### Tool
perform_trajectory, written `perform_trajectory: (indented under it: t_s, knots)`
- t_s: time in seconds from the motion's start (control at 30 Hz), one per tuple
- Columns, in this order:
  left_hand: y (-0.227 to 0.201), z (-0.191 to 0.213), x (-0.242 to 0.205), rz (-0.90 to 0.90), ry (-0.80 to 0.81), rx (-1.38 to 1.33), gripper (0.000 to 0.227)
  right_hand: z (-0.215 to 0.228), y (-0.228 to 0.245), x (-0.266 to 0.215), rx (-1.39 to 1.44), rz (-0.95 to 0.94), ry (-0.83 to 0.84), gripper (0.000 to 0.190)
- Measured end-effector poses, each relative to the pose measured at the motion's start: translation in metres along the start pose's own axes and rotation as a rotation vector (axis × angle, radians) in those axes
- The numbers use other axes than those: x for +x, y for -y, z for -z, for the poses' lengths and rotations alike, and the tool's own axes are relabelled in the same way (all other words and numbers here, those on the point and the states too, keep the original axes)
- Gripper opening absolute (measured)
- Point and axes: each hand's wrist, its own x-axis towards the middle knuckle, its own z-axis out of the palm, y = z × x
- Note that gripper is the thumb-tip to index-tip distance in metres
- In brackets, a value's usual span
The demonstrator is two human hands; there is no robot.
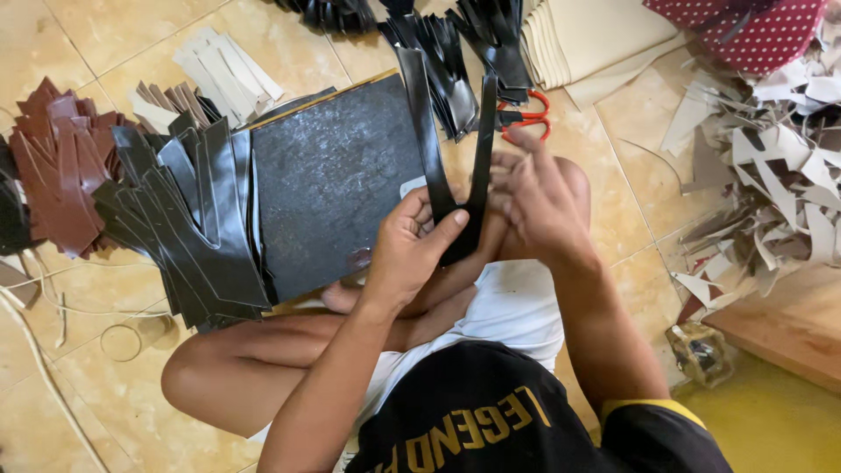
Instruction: The person sits on the floor and uses a knife to cut strips of black leather material. They hold a white template against the leather and trace along its edge with the knife to create uniform strips, which are then placed in a pile.
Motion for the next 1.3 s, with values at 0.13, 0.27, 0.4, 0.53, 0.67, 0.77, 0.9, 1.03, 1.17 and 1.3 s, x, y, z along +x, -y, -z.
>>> perform_trajectory:
  t_s: [0.13, 0.27, 0.4, 0.53, 0.67, 0.77, 0.9, 1.03, 1.17, 1.3]
  knots:
    - [-0.014, 0.006, 0.01, -0.048, -0.1, 0.131, 0.03, 0.002, -0.042, -0.03, -0.43, 0.159, 0.136, 0.028]
    - [-0.039, 0.0, 0.012, -0.286, 0.007, 0.196, 0.042, 0.008, -0.056, -0.006, -0.403, 0.274, 0.023, 0.023]
    - [-0.066, 0.025, 0.002, -0.421, -0.195, 0.59, 0.052, 0.031, -0.05, 0.063, -0.53, 0.391, -0.015, 0.022]
    - [-0.076, 0.083, -0.022, -0.509, -0.523, 1.114, 0.039, 0.067, -0.083, 0.149, -0.54, 0.19, -0.052, 0.027]
    - [-0.081, 0.143, -0.049, -0.362, -0.877, 1.698, 0.071, 0.102, -0.13, 0.164, -1.317, 0.339, -0.211, 0.036]
    - [-0.084, 0.171, -0.06, -0.213, -0.82, 1.604, 0.092, 0.089, -0.14, 0.117, -1.099, 0.361, -0.151, 0.033]
    - [-0.081, 0.169, -0.065, -0.181, -0.829, 1.68, 0.082, 0.061, -0.114, 0.072, -0.91, 0.211, -0.218, 0.032]
    - [-0.082, 0.163, -0.064, -0.31, -0.839, 1.596, 0.084, 0.053, -0.088, 0.035, -0.88, 0.239, -0.239, 0.027]
    - [-0.083, 0.158, -0.068, -0.549, -0.809, 1.36, 0.081, 0.042, -0.065, 0.01, -0.932, 0.192, -0.251, 0.026]
    - [-0.087, 0.129, -0.077, -0.63, -0.539, 0.396, 0.075, 0.013, -0.048, -0.018, -0.839, 0.331, -0.095, 0.025]
